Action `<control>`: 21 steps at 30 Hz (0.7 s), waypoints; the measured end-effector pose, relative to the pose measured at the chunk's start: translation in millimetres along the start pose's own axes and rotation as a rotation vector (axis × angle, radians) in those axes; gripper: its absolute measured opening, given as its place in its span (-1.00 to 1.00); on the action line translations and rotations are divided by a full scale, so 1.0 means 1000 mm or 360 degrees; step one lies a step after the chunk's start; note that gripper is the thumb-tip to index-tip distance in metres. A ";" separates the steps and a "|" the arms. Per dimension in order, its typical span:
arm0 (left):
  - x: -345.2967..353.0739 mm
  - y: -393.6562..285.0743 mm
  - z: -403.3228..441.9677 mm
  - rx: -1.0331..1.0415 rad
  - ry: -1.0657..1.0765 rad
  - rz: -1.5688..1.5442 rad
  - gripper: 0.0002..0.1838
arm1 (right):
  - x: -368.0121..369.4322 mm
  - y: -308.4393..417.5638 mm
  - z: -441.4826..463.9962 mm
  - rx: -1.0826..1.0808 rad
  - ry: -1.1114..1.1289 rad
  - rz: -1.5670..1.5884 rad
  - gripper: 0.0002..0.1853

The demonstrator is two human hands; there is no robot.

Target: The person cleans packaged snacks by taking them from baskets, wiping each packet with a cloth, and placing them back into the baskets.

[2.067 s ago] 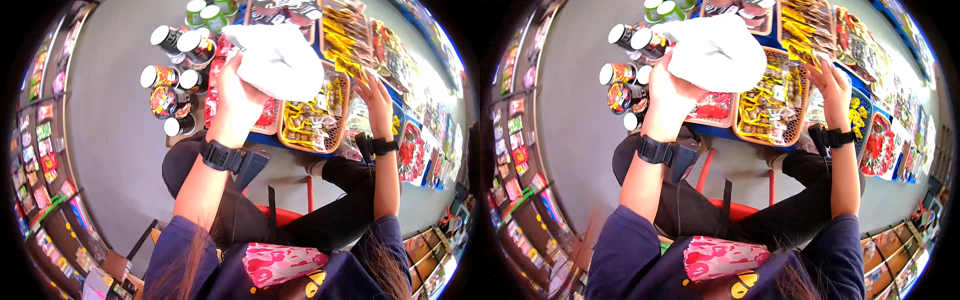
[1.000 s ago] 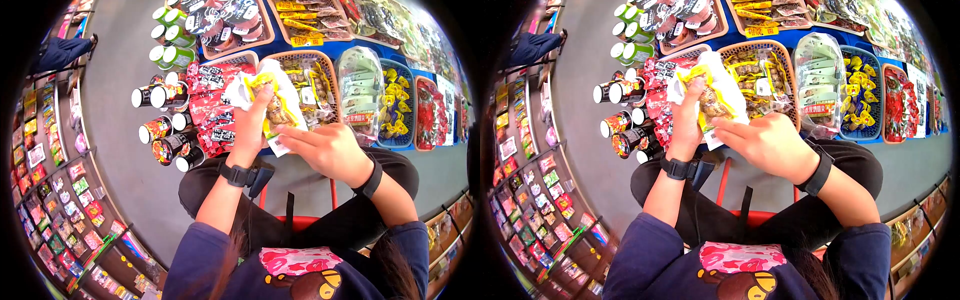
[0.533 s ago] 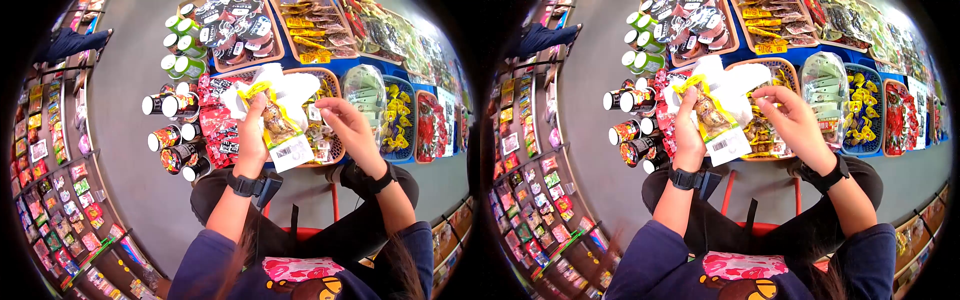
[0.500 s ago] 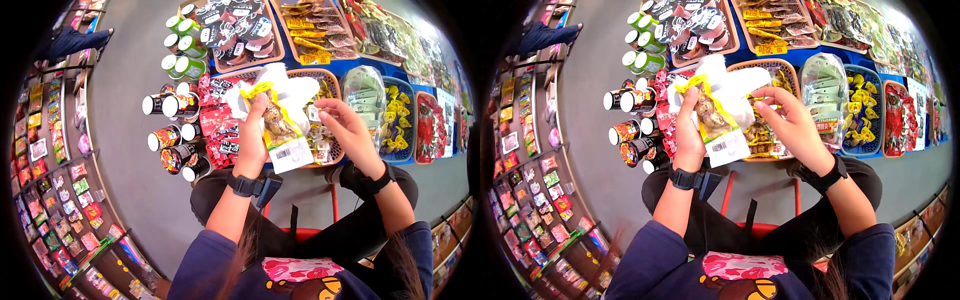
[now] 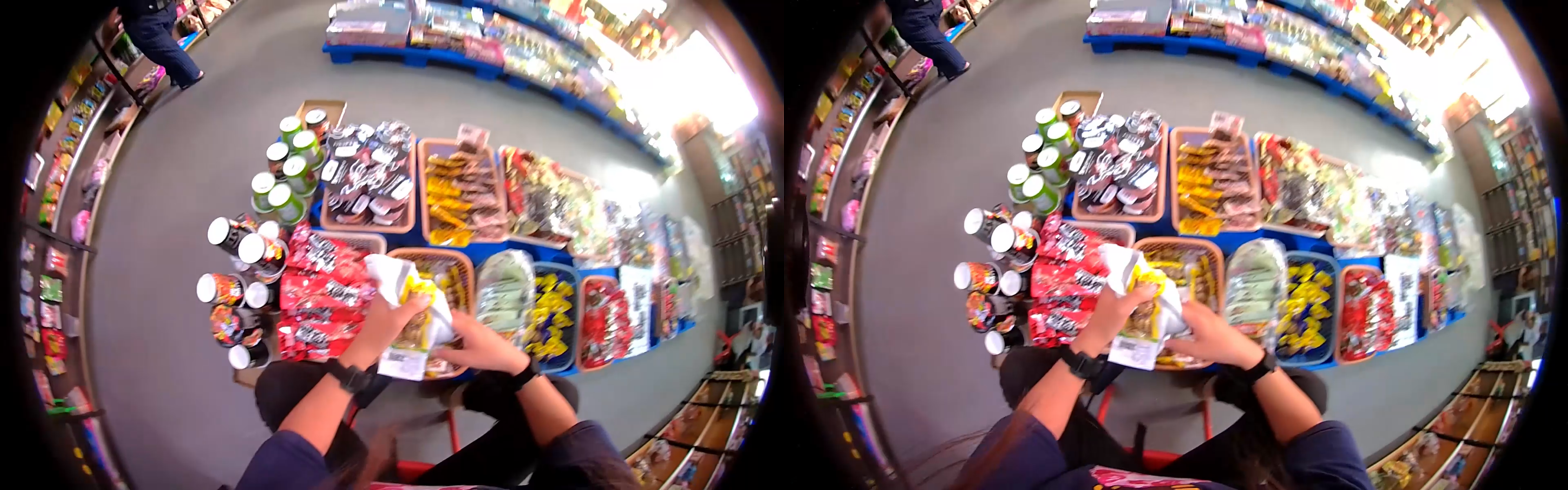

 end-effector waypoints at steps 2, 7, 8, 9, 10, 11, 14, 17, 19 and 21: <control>0.003 -0.001 0.002 0.0004 0.0141 0.0322 -0.67 | -0.013 0.002 -0.005 -0.0142 -0.0249 -0.0185 -0.58; 0.002 -0.020 -0.002 0.0152 0.0140 0.0889 -0.64 | -0.019 -0.004 -0.011 0.0392 -0.0059 0.0142 -0.62; 0.001 -0.024 -0.001 0.0215 0.0128 0.0845 -0.64 | -0.013 -0.005 -0.009 0.0389 -0.0055 0.0124 -0.62; 0.003 -0.026 -0.005 0.0219 0.0128 0.0832 -0.64 | -0.004 0.002 -0.006 0.0265 -0.0105 0.0427 -0.60; 0.003 -0.044 -0.011 0.0462 -0.0033 0.1130 -0.64 | 0.001 0.012 -0.003 0.0131 -0.0161 0.0720 -0.57; 0.004 -0.063 -0.018 0.0713 -0.0210 0.1426 -0.63 | 0.005 0.027 0.000 0.0017 -0.0224 0.0732 -0.52; 0.011 -0.087 -0.030 0.1021 -0.0276 0.1578 -0.61 | 0.004 0.035 0.011 -0.0079 -0.0442 0.1007 -0.56; 0.018 -0.078 -0.028 0.0680 -0.0164 0.1450 -0.57 | 0.001 0.030 0.019 -0.0203 -0.0702 0.1410 -0.61; 0.014 -0.058 -0.019 0.0429 -0.0069 0.1233 -0.55 | 0.004 0.028 0.025 -0.0197 -0.0834 0.1587 -0.64; 0.008 -0.053 -0.018 0.0415 -0.0059 0.1173 -0.58 | 0.012 0.029 0.033 -0.0072 -0.0792 0.1723 -0.68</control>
Point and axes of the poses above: each hand's wrist, its own z-axis towards the middle knuckle, its own x-axis out of the palm, y = z × x, the point moved 8 cm from there along z, towards the middle knuckle, and after that the axes turned 6 degrees about y, right-handed, at the moved point
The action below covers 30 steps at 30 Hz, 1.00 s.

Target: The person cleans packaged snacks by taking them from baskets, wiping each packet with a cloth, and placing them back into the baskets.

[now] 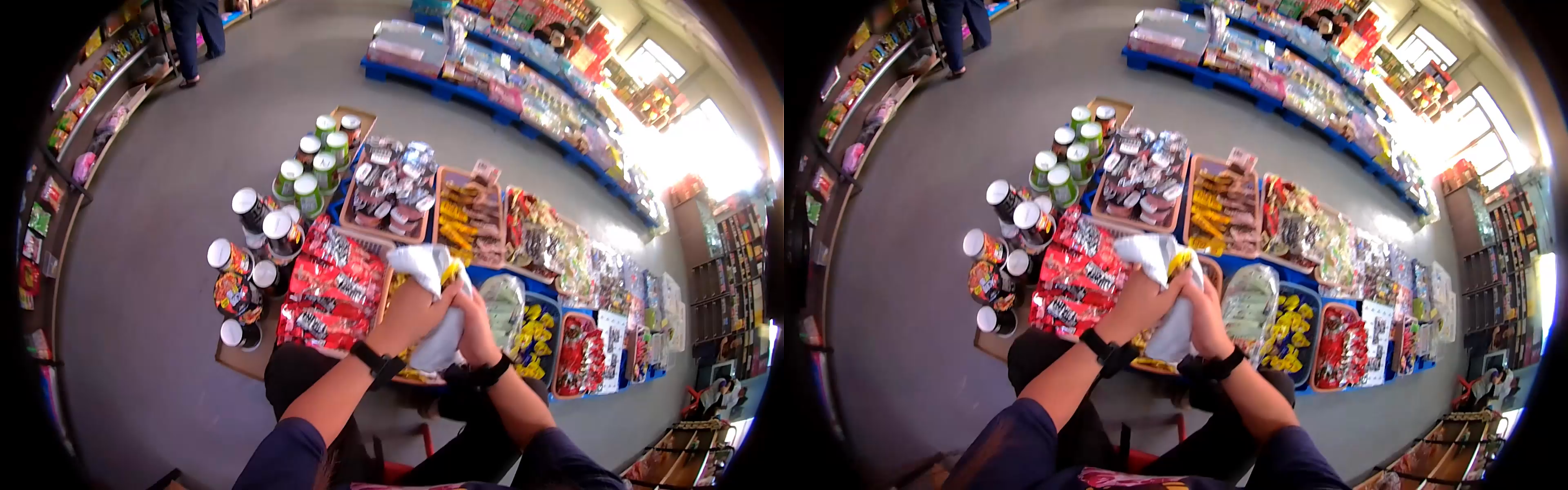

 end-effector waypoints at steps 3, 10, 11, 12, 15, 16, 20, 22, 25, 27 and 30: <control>-0.004 0.011 0.002 0.0059 -0.0085 0.0095 -0.61 | -0.002 -0.013 0.016 0.0208 -0.0005 0.0185 -0.70; -0.010 0.023 0.000 0.0007 -0.0192 0.0548 -0.64 | -0.004 -0.043 0.028 0.0466 0.0060 0.0557 -0.75; -0.004 0.026 -0.001 -0.0012 -0.0172 0.0519 -0.64 | -0.010 -0.046 0.032 0.0487 0.0053 0.0562 -0.75; -0.001 0.025 -0.002 0.0051 -0.0204 0.0556 -0.68 | -0.014 -0.049 0.035 0.0504 -0.0003 0.0575 -0.75; 0.008 0.031 -0.002 0.0084 -0.0137 0.0492 -0.77 | -0.029 -0.057 0.049 0.0497 0.0174 0.0756 -0.69; 0.009 0.030 -0.002 0.0117 -0.0179 0.0523 -0.76 | -0.022 -0.055 0.053 0.0494 0.0478 0.1037 -0.66; 0.028 0.034 0.000 0.0209 -0.0299 0.0562 -0.74 | -0.024 -0.046 0.055 0.0579 0.0314 0.1092 -0.60; 0.034 0.036 -0.004 0.0187 -0.0245 0.0618 -0.64 | -0.011 -0.043 0.056 0.0658 0.0602 0.1223 -0.61; 0.040 0.041 -0.003 -0.0008 -0.0114 0.0442 -0.57 | -0.028 -0.040 0.049 0.0550 0.0163 0.0712 -0.65; 0.046 0.038 -0.003 0.0066 -0.0140 0.0517 -0.56 | -0.045 -0.043 0.043 0.0465 -0.0167 0.0502 -0.66; 0.061 0.053 0.003 0.0089 0.0072 0.0462 -0.60 | -0.062 -0.067 0.036 0.0539 -0.0063 0.0592 -0.67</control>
Point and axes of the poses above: each hand's wrist, its own z-axis towards the middle knuckle, its own x-axis out of the palm, y = z × x, the point moved 8 cm from there along z, towards the middle knuckle, and after that the axes turned 6 degrees about y, right-handed, at the moved point
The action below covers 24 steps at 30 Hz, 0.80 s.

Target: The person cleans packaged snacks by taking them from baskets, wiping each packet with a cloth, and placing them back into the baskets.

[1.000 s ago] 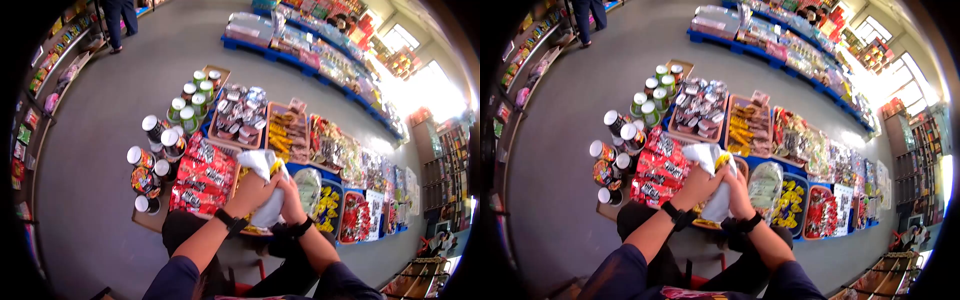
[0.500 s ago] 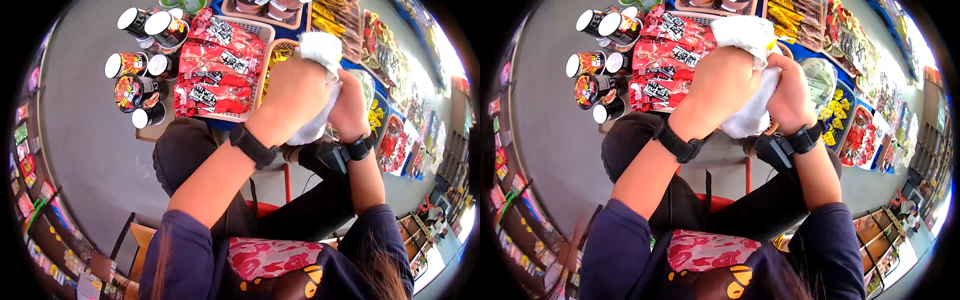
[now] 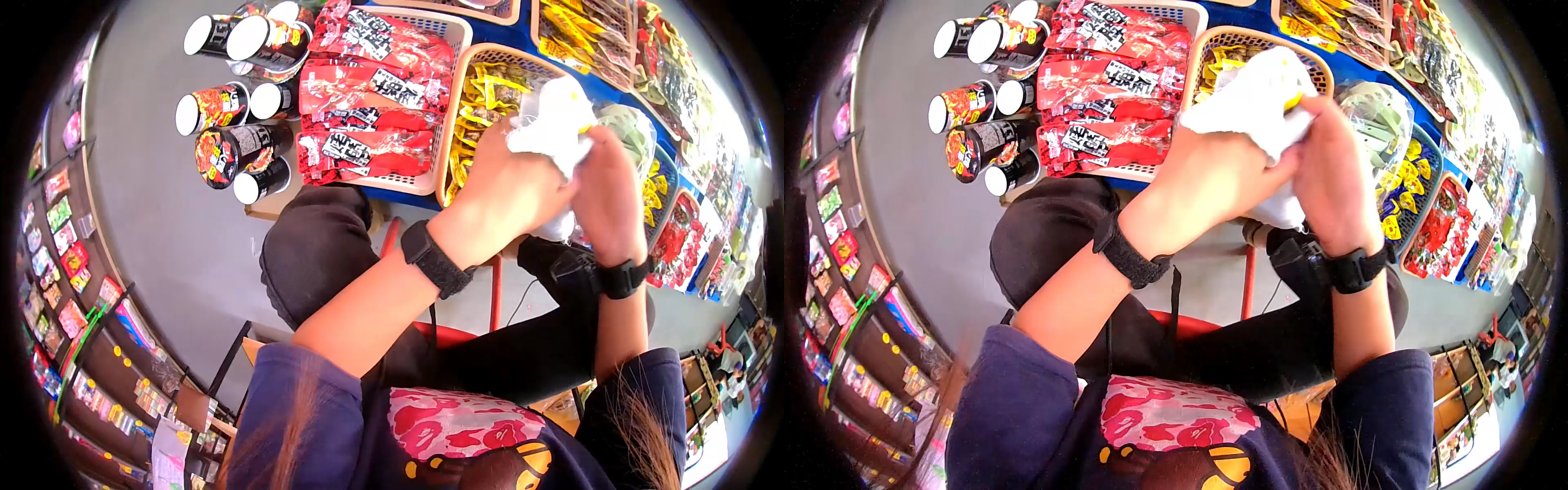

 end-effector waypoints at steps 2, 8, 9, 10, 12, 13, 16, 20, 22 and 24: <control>0.010 0.009 -0.002 -0.0096 0.0214 0.0107 -0.59 | -0.005 -0.011 0.000 0.0120 -0.0046 0.0172 -0.67; 0.029 0.010 0.000 -0.0102 0.0350 -0.0134 -0.71 | -0.021 -0.027 -0.023 0.0399 -0.0164 0.0246 -0.76; 0.029 0.007 0.000 -0.0097 0.0358 -0.0125 -0.71 | -0.024 -0.026 -0.024 0.0394 -0.0159 0.0256 -0.76; 0.031 0.004 0.002 -0.0111 0.0414 -0.0086 -0.73 | -0.029 -0.028 -0.027 0.0400 -0.0188 0.0419 -0.78; 0.032 -0.002 0.007 -0.0088 0.0446 -0.0025 -0.74 | -0.030 -0.027 -0.028 0.0446 -0.0216 0.0690 -0.82; 0.031 -0.003 0.007 -0.0044 0.0362 -0.0076 -0.75 | -0.028 -0.027 -0.030 0.0481 -0.0270 0.0725 -0.81; 0.024 -0.003 0.005 -0.0156 0.0332 -0.0097 -0.71 | -0.021 -0.023 -0.027 0.0353 -0.0237 0.0644 -0.77; 0.017 -0.013 -0.006 -0.0053 0.0180 0.0033 -0.65 | -0.021 -0.028 -0.020 0.0279 -0.0157 0.0665 -0.73; 0.010 -0.017 -0.002 -0.0001 0.0160 0.0076 -0.57 | -0.017 -0.023 -0.020 0.0286 -0.0148 0.0611 -0.73; 0.006 -0.018 -0.001 -0.0118 0.0232 0.0050 -0.55 | -0.024 -0.022 -0.015 0.0245 -0.0126 0.0612 -0.73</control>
Point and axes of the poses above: each hand's wrist, its own z-axis towards the middle knuckle, its own x-axis out of the palm, y = z × x, the point moved 8 cm from there along z, towards the middle knuckle, and after that the axes turned 6 degrees about y, right-handed, at the moved point
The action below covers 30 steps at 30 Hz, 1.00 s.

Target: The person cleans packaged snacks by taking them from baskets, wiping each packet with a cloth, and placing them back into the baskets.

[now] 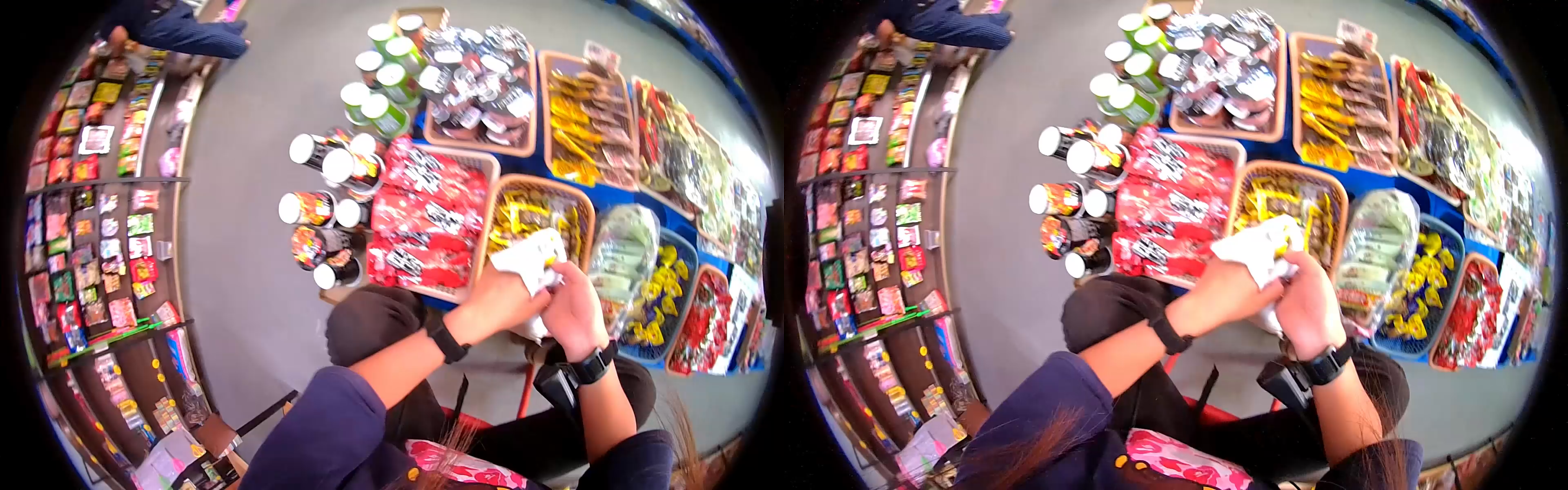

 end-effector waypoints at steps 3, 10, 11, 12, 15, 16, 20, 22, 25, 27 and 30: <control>-0.001 0.001 -0.003 -0.0072 0.0103 0.0085 -0.45 | 0.022 0.008 -0.006 -0.0201 0.0198 -0.0090 -0.72; -0.011 -0.002 -0.007 -0.0084 0.0099 -0.0027 -0.41 | 0.024 0.010 -0.020 -0.0219 0.0055 -0.0317 -0.76; -0.012 -0.002 -0.007 -0.0031 0.0036 -0.0037 -0.41 | 0.026 0.008 -0.020 -0.0225 0.0064 -0.0316 -0.76; -0.017 -0.002 -0.007 0.0008 -0.0012 -0.0056 -0.45 | 0.030 0.005 -0.018 -0.0202 0.0121 -0.0269 -0.75; -0.016 0.005 -0.003 -0.0089 -0.0005 -0.0214 -0.52 | 0.026 0.003 -0.019 -0.0195 0.0178 -0.0227 -0.75; -0.017 0.002 -0.004 -0.0059 -0.0046 -0.0277 -0.55 | 0.022 -0.001 -0.020 -0.0157 0.0187 -0.0139 -0.74; -0.006 0.009 0.000 -0.0311 0.0129 -0.0165 -0.52 | 0.018 -0.003 -0.029 -0.0082 0.0107 0.0063 -0.70; -0.001 0.007 0.004 -0.0270 0.0132 -0.0100 -0.54 | 0.016 -0.007 -0.028 0.0012 0.0073 0.0172 -0.69; -0.001 -0.001 0.005 -0.0099 0.0043 0.0061 -0.56 | 0.024 -0.004 -0.036 0.0081 0.0091 0.0222 -0.67; -0.009 -0.013 0.007 0.0040 -0.0089 0.0154 -0.58 | 0.026 -0.003 -0.041 0.0120 0.0130 0.0217 -0.67; -0.021 -0.030 0.008 0.0176 -0.0186 -0.0043 -0.67 | 0.028 0.001 -0.053 0.0113 0.0141 0.0180 -0.66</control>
Point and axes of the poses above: each hand's wrist, its own z-axis towards the middle knuckle, its own x-axis out of the palm, y = z × x, the point moved 8 cm from there along z, towards the middle knuckle, and after that the axes turned 6 degrees about y, right-handed, at the moved point
